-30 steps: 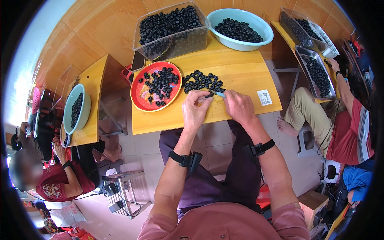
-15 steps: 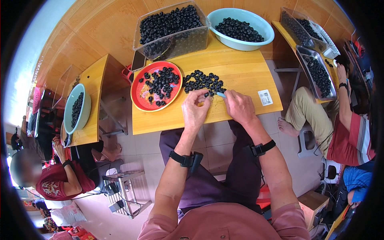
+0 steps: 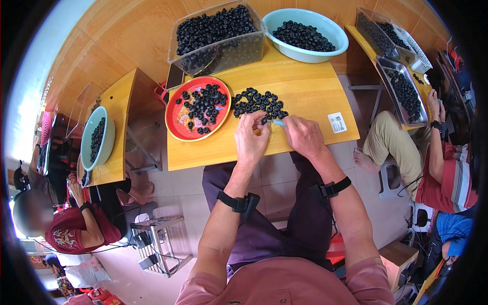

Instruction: Sorting small black plastic or rubber parts from a pile into containers.

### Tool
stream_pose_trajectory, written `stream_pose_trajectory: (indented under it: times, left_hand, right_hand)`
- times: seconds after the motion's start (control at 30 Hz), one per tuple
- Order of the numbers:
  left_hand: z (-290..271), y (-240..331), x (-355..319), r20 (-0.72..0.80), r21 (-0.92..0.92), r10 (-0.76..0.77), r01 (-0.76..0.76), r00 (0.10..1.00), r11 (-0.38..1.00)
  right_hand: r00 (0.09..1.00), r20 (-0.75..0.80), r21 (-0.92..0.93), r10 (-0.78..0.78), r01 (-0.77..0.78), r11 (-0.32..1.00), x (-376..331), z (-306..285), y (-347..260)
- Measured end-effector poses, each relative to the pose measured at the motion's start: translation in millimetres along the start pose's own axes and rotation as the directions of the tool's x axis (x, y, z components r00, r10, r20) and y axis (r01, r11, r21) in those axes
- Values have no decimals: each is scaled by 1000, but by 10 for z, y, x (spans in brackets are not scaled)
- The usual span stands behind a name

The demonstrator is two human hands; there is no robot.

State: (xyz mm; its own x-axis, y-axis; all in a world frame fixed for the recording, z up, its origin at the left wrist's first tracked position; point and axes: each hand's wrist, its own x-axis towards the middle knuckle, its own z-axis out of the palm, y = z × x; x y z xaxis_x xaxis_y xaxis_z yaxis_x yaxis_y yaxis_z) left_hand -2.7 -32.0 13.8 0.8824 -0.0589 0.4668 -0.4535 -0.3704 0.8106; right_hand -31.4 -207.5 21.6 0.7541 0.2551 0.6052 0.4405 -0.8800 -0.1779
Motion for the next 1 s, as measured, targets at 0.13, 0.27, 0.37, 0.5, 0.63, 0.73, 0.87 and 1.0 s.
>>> stream_pose_trajectory:
  times: [0.13,0.27,0.37,0.5,0.63,0.73,0.87,1.0]
  left_hand:
    - [-2,2,-6,39,-62,-15,18,999,998]
    - [-15,11,-10,62,-56,-34,37,998,998]
    - [-14,10,-11,70,-64,-46,50,996,997]
    - [4,-1,-18,66,-169,-159,168,985,971]
    - [-2,-79,-25,58,-217,-157,166,986,962]
    - [-28,-114,-39,101,-320,-211,232,972,918]
    - [-25,-101,-34,103,-320,-213,236,971,918]
    - [-32,-84,-26,44,-246,-115,122,992,962]
  right_hand:
    - [1000,-1,19,-3,4,1000,9,-4,-1]
    - [1000,11,12,-2,2,1000,18,-2,-5]
    - [999,25,27,23,-24,999,8,4,-9]
    - [998,40,48,45,-47,998,-1,16,-5]
    - [998,45,59,54,-57,997,13,19,4]
    - [996,67,-14,64,-63,998,18,33,28]
    - [995,55,-45,82,-80,996,6,47,48]
    - [994,59,-49,88,-85,995,3,46,38]
